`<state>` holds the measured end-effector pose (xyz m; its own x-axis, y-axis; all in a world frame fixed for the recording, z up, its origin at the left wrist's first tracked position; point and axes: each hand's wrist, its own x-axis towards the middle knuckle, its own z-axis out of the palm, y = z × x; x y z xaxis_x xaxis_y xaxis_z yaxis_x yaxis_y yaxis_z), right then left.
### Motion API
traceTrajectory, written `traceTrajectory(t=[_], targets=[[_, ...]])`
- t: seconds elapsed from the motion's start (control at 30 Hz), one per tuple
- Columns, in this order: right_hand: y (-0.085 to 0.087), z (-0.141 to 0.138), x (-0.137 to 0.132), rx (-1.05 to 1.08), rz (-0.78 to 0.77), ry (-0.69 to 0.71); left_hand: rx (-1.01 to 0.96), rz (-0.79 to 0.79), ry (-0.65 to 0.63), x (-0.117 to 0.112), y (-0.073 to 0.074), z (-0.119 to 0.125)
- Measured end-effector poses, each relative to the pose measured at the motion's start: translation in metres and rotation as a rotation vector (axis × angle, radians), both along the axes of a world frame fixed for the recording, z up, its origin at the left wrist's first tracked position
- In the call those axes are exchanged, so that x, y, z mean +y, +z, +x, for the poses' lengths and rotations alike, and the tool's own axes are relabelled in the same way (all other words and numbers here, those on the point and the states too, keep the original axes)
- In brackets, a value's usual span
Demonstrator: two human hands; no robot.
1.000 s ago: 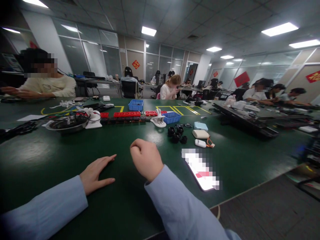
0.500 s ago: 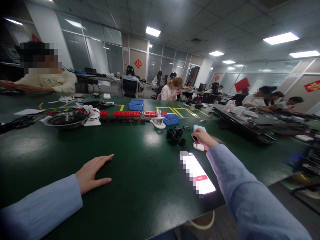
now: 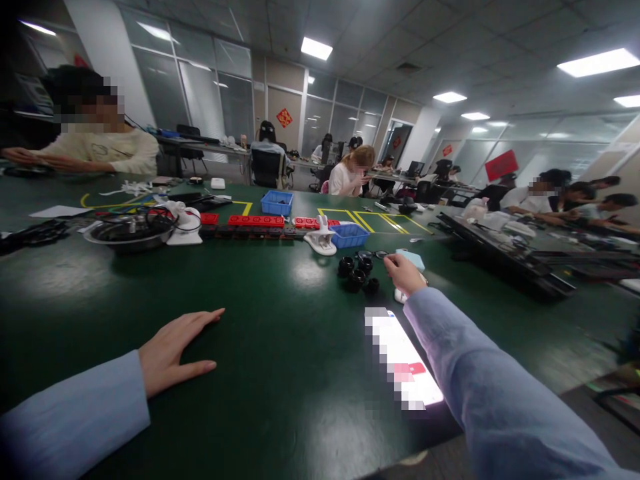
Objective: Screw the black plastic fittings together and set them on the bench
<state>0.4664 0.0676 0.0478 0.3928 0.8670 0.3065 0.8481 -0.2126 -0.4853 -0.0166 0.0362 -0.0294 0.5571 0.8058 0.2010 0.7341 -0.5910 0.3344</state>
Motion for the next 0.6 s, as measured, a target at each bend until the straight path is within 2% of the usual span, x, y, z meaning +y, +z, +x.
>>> traceTrajectory(t=[0.27,0.6], targets=[[-0.007,-0.006,-0.008,-0.102,0.024,0.149,-0.035,-0.016,0.002,-0.003,0.003,0.000],[-0.018,0.001,-0.002,-0.159,-0.101,0.260,-0.023,-0.021,0.008,-0.003,0.002,-0.001]])
